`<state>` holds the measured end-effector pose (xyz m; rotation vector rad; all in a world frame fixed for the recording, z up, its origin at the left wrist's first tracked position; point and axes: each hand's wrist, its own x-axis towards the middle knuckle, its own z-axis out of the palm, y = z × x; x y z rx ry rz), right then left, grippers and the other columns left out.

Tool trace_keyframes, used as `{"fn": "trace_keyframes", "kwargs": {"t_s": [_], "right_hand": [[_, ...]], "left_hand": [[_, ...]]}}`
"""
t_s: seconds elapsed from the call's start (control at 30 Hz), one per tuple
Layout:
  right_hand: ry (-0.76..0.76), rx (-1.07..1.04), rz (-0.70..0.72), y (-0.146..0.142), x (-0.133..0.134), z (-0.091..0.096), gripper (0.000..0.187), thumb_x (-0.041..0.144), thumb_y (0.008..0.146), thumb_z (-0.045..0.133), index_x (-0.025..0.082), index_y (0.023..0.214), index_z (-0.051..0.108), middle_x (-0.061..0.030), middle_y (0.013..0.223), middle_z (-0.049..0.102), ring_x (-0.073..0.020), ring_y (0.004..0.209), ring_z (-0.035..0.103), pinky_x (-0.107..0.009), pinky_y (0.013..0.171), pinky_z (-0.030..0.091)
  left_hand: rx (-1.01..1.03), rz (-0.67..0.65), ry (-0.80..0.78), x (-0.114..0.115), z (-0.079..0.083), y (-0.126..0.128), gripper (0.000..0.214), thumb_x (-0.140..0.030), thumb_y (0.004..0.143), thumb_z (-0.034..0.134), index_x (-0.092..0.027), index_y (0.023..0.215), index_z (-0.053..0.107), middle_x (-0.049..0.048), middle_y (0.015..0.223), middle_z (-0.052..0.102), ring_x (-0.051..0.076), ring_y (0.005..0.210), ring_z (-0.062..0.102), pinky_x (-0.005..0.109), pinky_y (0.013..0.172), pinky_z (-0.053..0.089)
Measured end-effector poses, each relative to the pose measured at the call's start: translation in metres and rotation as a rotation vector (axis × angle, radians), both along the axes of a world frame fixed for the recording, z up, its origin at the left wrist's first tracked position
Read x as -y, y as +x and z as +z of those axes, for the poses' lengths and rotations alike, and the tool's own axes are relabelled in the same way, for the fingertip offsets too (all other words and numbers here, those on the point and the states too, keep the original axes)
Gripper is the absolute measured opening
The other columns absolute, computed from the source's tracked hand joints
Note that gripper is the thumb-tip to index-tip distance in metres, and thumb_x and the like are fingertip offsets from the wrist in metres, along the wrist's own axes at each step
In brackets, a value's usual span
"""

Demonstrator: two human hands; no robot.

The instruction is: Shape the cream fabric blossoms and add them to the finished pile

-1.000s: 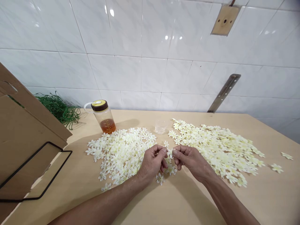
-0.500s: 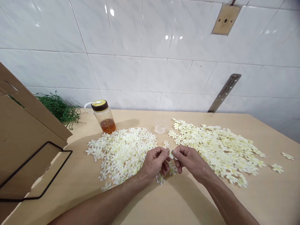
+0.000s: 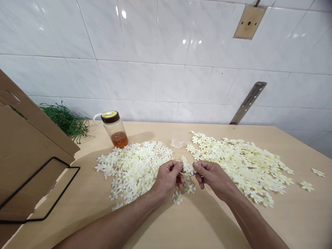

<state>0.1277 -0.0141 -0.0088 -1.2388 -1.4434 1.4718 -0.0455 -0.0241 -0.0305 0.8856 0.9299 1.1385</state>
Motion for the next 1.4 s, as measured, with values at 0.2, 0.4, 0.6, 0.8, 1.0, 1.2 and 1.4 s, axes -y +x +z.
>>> {"fn": "trace_keyframes", "kwargs": {"t_s": [0.2, 0.4, 0.6, 0.8, 1.0, 1.2, 1.4], "right_hand": [[-0.029, -0.015, -0.010, 0.0019, -0.0013, -0.0005, 0.042, 0.055, 0.079, 0.063, 0.017, 0.065, 0.056, 0.0014, 0.053, 0.052, -0.0102, 0.046, 0.046, -0.024, 0.047, 0.041], [-0.035, -0.058, -0.036, -0.0006, -0.0010, 0.0043, 0.038, 0.054, 0.078, 0.065, 0.017, 0.073, 0.058, 0.0020, 0.056, 0.051, -0.0094, 0.049, 0.044, -0.022, 0.046, 0.042], [-0.037, -0.079, -0.062, -0.0013, 0.0004, 0.0079, 0.044, 0.056, 0.079, 0.064, 0.017, 0.062, 0.051, 0.0044, 0.049, 0.045, -0.0067, 0.042, 0.036, -0.020, 0.040, 0.035], [-0.027, -0.050, -0.032, 0.0000, 0.0013, 0.0062, 0.047, 0.058, 0.081, 0.059, 0.017, 0.060, 0.053, 0.0043, 0.045, 0.044, -0.0063, 0.040, 0.034, -0.020, 0.039, 0.031], [-0.014, -0.029, -0.002, 0.0016, 0.0014, 0.0054, 0.047, 0.057, 0.082, 0.059, 0.017, 0.059, 0.051, 0.0043, 0.046, 0.043, -0.0075, 0.042, 0.036, -0.021, 0.042, 0.032], [-0.006, 0.020, 0.072, 0.0012, 0.0011, 0.0033, 0.047, 0.057, 0.082, 0.059, 0.018, 0.057, 0.049, 0.0044, 0.047, 0.043, -0.0074, 0.043, 0.035, -0.021, 0.041, 0.032], [-0.007, 0.019, 0.036, 0.0010, 0.0006, 0.0051, 0.041, 0.056, 0.072, 0.070, 0.016, 0.073, 0.060, 0.0054, 0.053, 0.044, -0.0070, 0.043, 0.038, -0.020, 0.039, 0.033]], "left_hand": [[-0.035, 0.095, 0.032, -0.0019, -0.0023, 0.0015, 0.034, -0.049, 0.080, 0.062, -0.016, 0.078, 0.053, -0.0018, 0.046, 0.056, 0.010, 0.038, 0.048, 0.020, 0.038, 0.037], [-0.065, 0.158, 0.067, -0.0017, -0.0031, 0.0015, 0.033, -0.049, 0.079, 0.062, -0.017, 0.079, 0.052, -0.0032, 0.045, 0.055, 0.010, 0.036, 0.047, 0.020, 0.037, 0.037], [-0.051, 0.103, 0.086, -0.0002, -0.0030, 0.0029, 0.030, -0.046, 0.082, 0.060, -0.017, 0.081, 0.052, -0.0033, 0.046, 0.055, 0.010, 0.037, 0.047, 0.019, 0.037, 0.037], [-0.041, 0.091, 0.073, 0.0002, -0.0009, 0.0029, 0.031, -0.047, 0.081, 0.061, -0.017, 0.079, 0.050, -0.0031, 0.045, 0.056, 0.010, 0.036, 0.047, 0.019, 0.036, 0.037], [-0.038, 0.094, 0.085, -0.0016, -0.0047, 0.0010, 0.032, -0.046, 0.079, 0.064, -0.017, 0.085, 0.053, -0.0032, 0.048, 0.057, 0.011, 0.039, 0.051, 0.019, 0.038, 0.039], [-0.034, 0.111, 0.106, -0.0022, -0.0047, 0.0013, 0.025, -0.038, 0.081, 0.063, -0.016, 0.089, 0.054, -0.0030, 0.051, 0.058, 0.011, 0.041, 0.052, 0.020, 0.040, 0.040], [-0.020, 0.137, 0.109, -0.0022, -0.0034, 0.0020, 0.022, -0.032, 0.080, 0.063, -0.016, 0.092, 0.054, -0.0026, 0.053, 0.059, 0.011, 0.043, 0.053, 0.021, 0.043, 0.043]]}}
